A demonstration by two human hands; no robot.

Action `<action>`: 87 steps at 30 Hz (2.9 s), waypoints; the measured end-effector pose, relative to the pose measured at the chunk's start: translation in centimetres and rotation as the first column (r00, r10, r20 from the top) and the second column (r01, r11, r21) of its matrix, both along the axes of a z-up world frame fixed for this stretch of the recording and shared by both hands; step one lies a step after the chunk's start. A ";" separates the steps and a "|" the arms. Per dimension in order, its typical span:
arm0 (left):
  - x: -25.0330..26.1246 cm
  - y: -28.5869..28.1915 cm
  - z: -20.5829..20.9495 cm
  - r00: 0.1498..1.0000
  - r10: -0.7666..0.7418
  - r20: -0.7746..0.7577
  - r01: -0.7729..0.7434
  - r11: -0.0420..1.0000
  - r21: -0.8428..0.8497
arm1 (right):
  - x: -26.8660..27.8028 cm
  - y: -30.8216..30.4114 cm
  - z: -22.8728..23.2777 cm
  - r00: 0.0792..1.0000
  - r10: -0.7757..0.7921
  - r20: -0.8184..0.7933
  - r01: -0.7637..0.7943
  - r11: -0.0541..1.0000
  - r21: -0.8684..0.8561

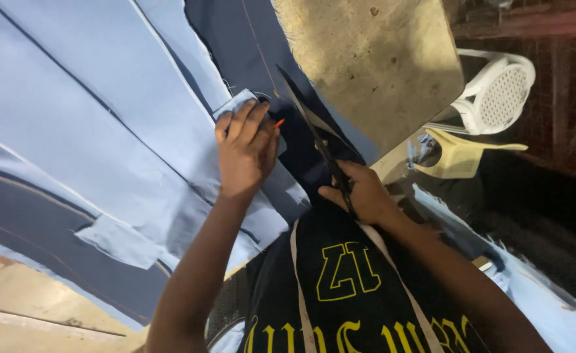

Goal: The person measures a light blue fabric piece on a table using a flexible measuring tape and marks it with an orange marker. They then use scissors to cut along the marked lines, separating the fabric into smaller pieces. The person adjusts the fabric and continues cutting until the task is complete.

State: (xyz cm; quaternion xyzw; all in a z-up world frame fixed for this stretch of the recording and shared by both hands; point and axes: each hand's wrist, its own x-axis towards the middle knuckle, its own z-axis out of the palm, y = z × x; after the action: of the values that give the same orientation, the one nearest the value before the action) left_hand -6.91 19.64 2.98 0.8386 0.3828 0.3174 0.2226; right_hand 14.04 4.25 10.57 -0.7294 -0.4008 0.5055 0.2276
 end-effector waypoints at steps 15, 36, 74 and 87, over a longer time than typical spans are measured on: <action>-0.2 0.0 -0.4 1.000 -0.002 -0.030 0.001 1.000 -0.031 | -3.3 5.1 1.6 0.977 -0.151 -0.148 0.158 0.987 0.034; -0.3 0.3 -0.6 0.999 0.006 0.042 -0.006 1.000 -0.007 | -5.8 6.4 -1.0 0.844 -0.486 -0.227 0.442 0.870 -0.218; -0.9 0.8 0.9 0.979 0.055 0.195 -0.035 0.994 -0.103 | -6.2 15.7 -1.1 0.881 -0.406 -0.242 0.402 0.913 -0.069; -0.4 0.7 1.5 0.972 0.076 0.224 -0.069 0.997 -0.038 | -5.3 18.2 -1.6 0.866 -0.398 -0.303 0.397 0.915 -0.068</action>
State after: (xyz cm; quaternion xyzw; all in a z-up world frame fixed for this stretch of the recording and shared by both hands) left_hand -7.31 20.35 4.50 0.7792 0.3903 0.4123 0.2655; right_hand 8.71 22.44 8.95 -0.7080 -0.2002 0.5567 0.3856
